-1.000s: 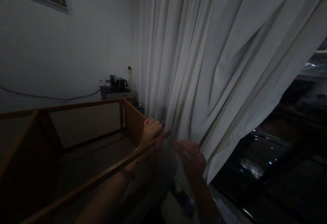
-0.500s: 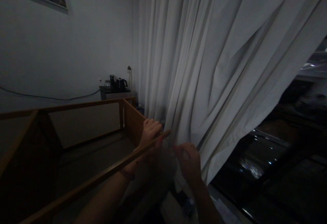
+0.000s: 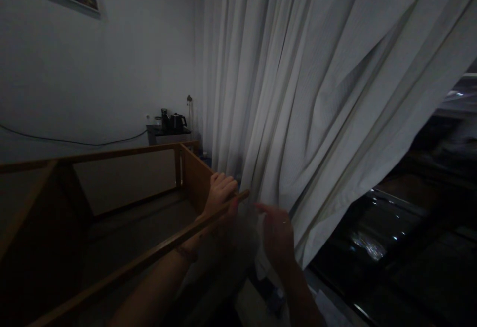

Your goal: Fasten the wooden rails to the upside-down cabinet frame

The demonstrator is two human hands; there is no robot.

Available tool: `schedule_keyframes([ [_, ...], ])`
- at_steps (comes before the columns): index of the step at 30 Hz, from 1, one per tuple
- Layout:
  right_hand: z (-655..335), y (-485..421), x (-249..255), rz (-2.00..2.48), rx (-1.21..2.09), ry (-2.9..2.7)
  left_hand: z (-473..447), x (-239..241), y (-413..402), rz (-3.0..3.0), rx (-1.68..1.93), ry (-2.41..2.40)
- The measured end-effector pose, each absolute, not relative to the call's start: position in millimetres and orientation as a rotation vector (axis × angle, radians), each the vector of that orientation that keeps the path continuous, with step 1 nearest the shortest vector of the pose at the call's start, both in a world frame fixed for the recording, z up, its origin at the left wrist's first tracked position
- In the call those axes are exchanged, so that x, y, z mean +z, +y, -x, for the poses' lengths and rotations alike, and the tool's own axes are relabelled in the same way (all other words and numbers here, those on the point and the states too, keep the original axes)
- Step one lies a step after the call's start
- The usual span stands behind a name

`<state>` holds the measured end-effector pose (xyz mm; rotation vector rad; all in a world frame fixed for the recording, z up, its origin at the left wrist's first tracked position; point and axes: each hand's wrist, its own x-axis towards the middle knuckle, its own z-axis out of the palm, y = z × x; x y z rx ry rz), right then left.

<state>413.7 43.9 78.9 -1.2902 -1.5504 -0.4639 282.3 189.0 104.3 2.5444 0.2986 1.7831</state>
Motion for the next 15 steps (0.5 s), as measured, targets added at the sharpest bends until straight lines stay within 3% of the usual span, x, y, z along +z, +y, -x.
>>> schedule_keyframes([
  [7, -427.4, 43.5, 88.5, 1.03, -0.64, -1.911, -281.3, 105.4, 188.4, -2.537, 1.758, 0.304],
  [15, -435.9, 65.9, 79.4, 0.924, -0.453, -1.805, -283.1, 101.9, 190.4, -2.528, 1.774, 0.321],
])
